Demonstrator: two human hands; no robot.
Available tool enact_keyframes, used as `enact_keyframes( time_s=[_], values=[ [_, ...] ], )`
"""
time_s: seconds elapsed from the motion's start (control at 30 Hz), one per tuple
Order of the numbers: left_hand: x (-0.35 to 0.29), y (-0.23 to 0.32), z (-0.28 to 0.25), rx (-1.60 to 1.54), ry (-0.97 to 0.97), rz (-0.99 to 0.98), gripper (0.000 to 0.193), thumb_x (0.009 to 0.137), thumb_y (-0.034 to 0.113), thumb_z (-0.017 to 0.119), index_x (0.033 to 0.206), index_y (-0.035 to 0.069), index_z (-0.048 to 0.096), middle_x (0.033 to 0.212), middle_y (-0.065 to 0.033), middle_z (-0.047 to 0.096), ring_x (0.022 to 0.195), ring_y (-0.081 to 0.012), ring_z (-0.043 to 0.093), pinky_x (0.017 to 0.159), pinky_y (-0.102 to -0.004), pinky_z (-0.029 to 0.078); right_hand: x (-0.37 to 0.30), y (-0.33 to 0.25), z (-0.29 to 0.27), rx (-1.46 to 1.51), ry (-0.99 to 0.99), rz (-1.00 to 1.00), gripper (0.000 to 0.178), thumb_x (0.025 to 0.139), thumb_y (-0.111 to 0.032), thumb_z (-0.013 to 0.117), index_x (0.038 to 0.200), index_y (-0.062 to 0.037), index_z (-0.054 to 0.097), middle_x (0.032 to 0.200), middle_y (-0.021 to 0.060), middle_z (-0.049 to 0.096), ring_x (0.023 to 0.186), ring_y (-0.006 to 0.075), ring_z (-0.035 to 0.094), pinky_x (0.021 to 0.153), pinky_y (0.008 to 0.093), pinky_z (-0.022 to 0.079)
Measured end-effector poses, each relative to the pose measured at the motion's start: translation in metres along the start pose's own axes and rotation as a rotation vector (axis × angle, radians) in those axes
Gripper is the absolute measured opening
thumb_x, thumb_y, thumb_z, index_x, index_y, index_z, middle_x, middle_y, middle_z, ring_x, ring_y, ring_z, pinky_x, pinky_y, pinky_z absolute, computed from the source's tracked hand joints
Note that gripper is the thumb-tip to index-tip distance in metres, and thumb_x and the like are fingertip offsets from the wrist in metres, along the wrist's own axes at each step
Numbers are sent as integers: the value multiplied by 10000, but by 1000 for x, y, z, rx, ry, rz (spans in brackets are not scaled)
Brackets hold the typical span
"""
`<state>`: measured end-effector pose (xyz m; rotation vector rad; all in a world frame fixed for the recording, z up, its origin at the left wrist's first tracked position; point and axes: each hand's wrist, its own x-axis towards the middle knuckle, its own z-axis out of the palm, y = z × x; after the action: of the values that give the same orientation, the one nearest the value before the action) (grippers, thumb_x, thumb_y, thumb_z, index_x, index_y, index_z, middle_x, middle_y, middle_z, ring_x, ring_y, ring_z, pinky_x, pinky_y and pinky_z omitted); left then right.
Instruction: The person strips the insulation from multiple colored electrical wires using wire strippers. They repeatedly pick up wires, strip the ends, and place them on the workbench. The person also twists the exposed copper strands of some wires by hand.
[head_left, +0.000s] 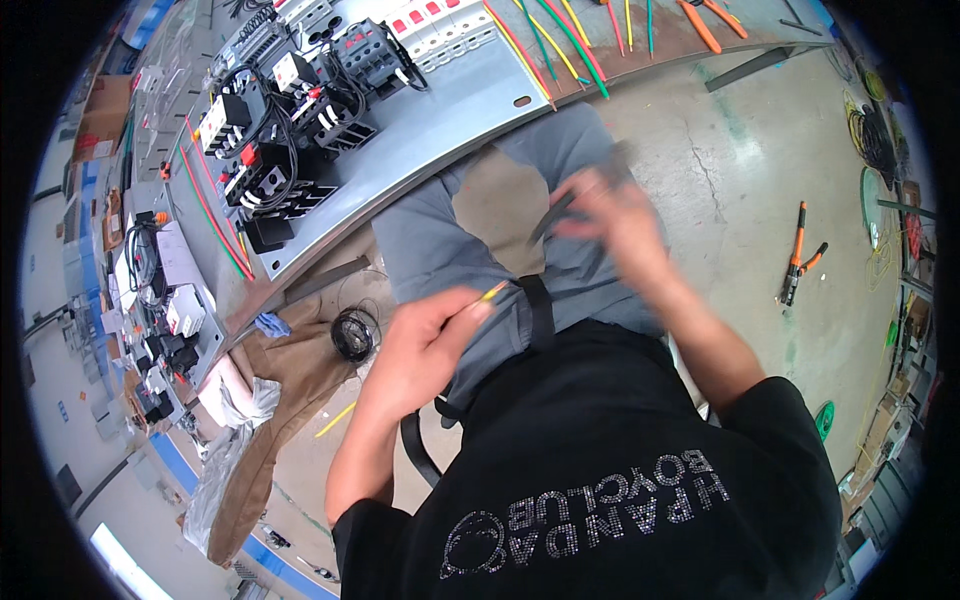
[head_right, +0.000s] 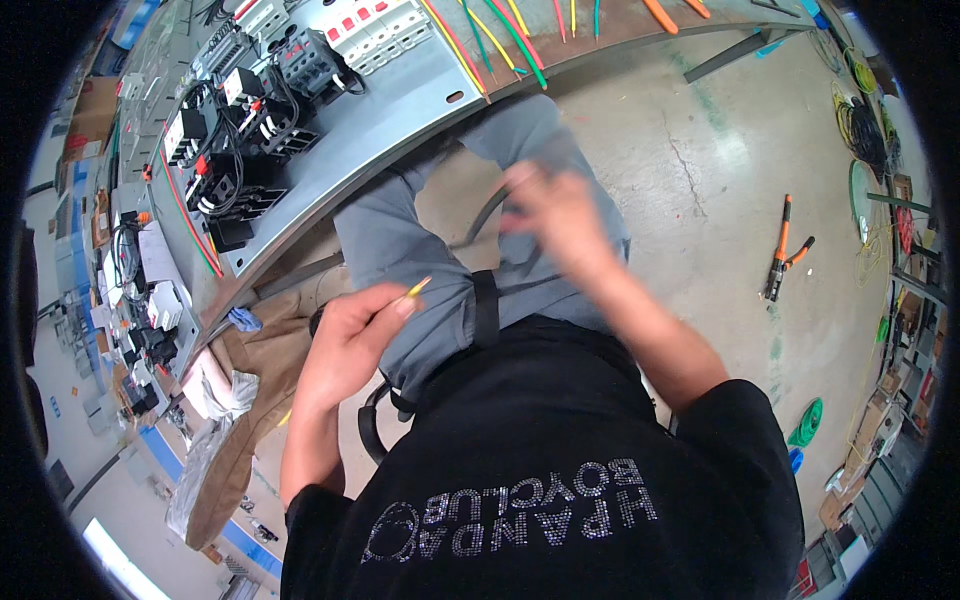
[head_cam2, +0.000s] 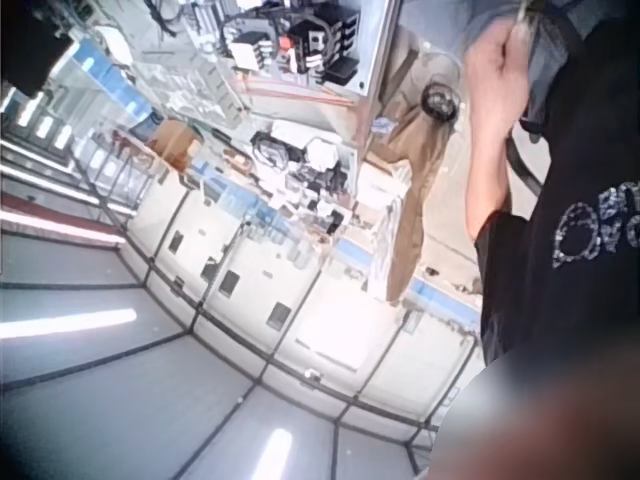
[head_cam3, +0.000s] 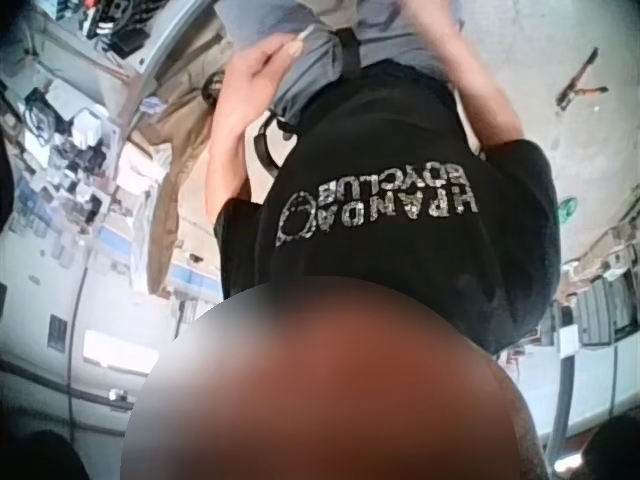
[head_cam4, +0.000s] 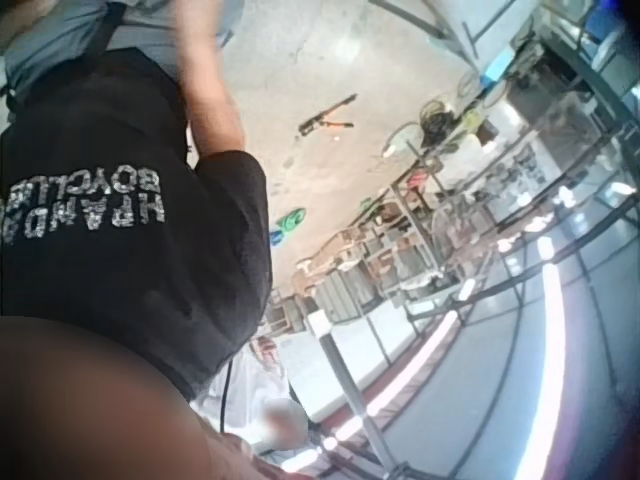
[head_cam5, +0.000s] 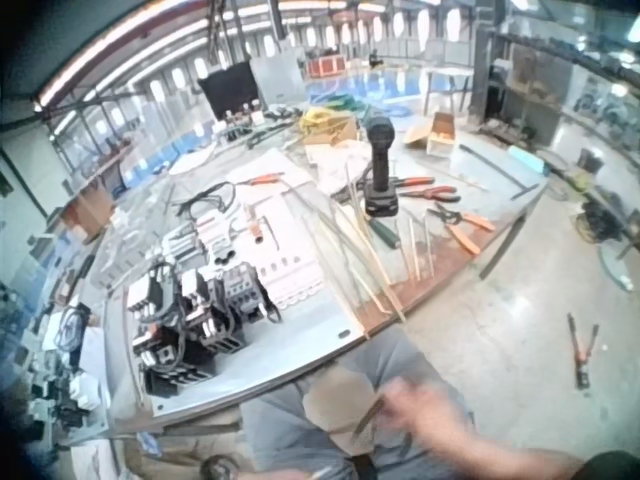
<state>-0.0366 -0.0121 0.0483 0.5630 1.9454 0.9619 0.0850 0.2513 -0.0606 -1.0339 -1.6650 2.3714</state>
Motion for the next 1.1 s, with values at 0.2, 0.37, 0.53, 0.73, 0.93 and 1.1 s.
enact_keyframes(
  time_s=[0.2, 0.37, 0.53, 0.73, 0.93, 1.1],
  values=[
    [-34, 9, -54, 340, 144, 117, 203, 1078, 122, 667, 1223, -8, 723, 914, -125, 705, 786, -197, 622, 728, -318, 510, -10, -59, -60, 44, -118, -189, 353, 1158, -299, 500, 1307, -2, 619, 1260, 172, 698, 1234, 292, 701, 896, 402, 660],
    [-50, 43, -110, 841, 264, 253, 216, 913, 2, 691, 1123, 31, 729, 951, -155, 680, 876, -377, 680, 766, -461, 531, -3, -15, -31, 72, -175, -71, 347, 1144, -321, 533, 1282, -16, 625, 1212, 137, 702, 1178, 261, 702, 876, 391, 649],
    [-61, 27, -176, 1195, 324, 314, 249, 845, -78, 675, 1037, 51, 768, 992, -106, 692, 1032, -348, 672, 1022, -497, 503, -3, 14, -28, 54, -171, -19, 313, 1143, -303, 542, 1275, -33, 630, 1193, 124, 692, 1138, 245, 715, 863, 376, 643],
    [-59, -85, -283, 1324, 377, 275, 320, 797, -109, 631, 1012, 60, 796, 1205, -159, 727, 1284, -369, 655, 1153, -457, 478, -1, 7, -25, 68, -165, -31, 297, 1143, -289, 541, 1268, -36, 633, 1191, 120, 690, 1124, 236, 715, 860, 377, 646],
    [-13, -165, -313, 1075, 722, 126, 232, 864, 7, 657, 1034, 35, 812, 1180, -202, 769, 1141, -405, 720, 1027, -448, 574, -5, 12, -26, 53, -169, -22, 308, 1147, -293, 532, 1262, -25, 631, 1184, 126, 688, 1114, 244, 719, 855, 384, 654],
    [28, -152, -303, 397, 837, -353, 193, 959, 153, 745, 963, -38, 769, 835, -149, 775, 705, -284, 750, 652, -417, 618, -6, 16, -22, 25, -161, -5, 321, 1146, -295, 529, 1255, -10, 629, 1175, 132, 688, 1106, 243, 719, 852, 369, 658]
  ],
)
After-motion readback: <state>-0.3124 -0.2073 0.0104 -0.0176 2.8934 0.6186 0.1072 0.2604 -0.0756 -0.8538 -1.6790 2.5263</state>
